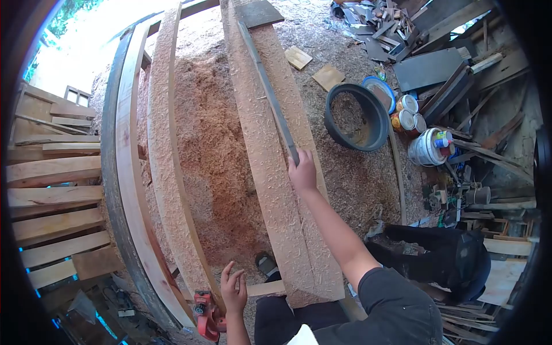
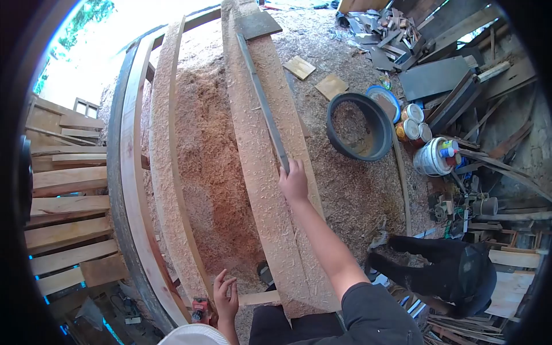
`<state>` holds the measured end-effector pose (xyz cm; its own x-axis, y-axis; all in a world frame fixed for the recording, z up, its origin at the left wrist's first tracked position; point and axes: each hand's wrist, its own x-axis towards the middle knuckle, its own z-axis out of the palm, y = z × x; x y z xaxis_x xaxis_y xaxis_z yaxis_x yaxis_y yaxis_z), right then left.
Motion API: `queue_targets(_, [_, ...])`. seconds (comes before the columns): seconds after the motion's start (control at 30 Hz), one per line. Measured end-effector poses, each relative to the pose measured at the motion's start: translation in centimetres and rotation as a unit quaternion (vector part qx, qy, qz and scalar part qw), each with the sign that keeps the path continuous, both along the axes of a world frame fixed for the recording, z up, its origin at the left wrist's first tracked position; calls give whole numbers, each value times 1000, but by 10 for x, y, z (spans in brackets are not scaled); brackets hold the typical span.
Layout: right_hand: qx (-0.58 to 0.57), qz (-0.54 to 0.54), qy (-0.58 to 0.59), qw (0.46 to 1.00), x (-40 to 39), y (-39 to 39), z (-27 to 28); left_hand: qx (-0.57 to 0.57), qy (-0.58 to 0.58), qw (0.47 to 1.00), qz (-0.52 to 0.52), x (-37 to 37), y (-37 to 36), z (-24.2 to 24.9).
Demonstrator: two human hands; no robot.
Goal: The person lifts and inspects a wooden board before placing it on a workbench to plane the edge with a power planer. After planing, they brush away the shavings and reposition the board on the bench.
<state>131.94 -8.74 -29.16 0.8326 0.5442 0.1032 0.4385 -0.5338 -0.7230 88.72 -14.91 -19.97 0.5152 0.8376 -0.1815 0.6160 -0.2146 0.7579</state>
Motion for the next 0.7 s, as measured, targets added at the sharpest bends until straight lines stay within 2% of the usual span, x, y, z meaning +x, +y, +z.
queue_targets(0.43, [25,-19,5,999,69,102,-19,-24,-3,1000,-2,2,0,-37])
queue_targets(0.7, [65,-29,-11,997,47,87,-25,-40,3,999,35,-6,4,-37])
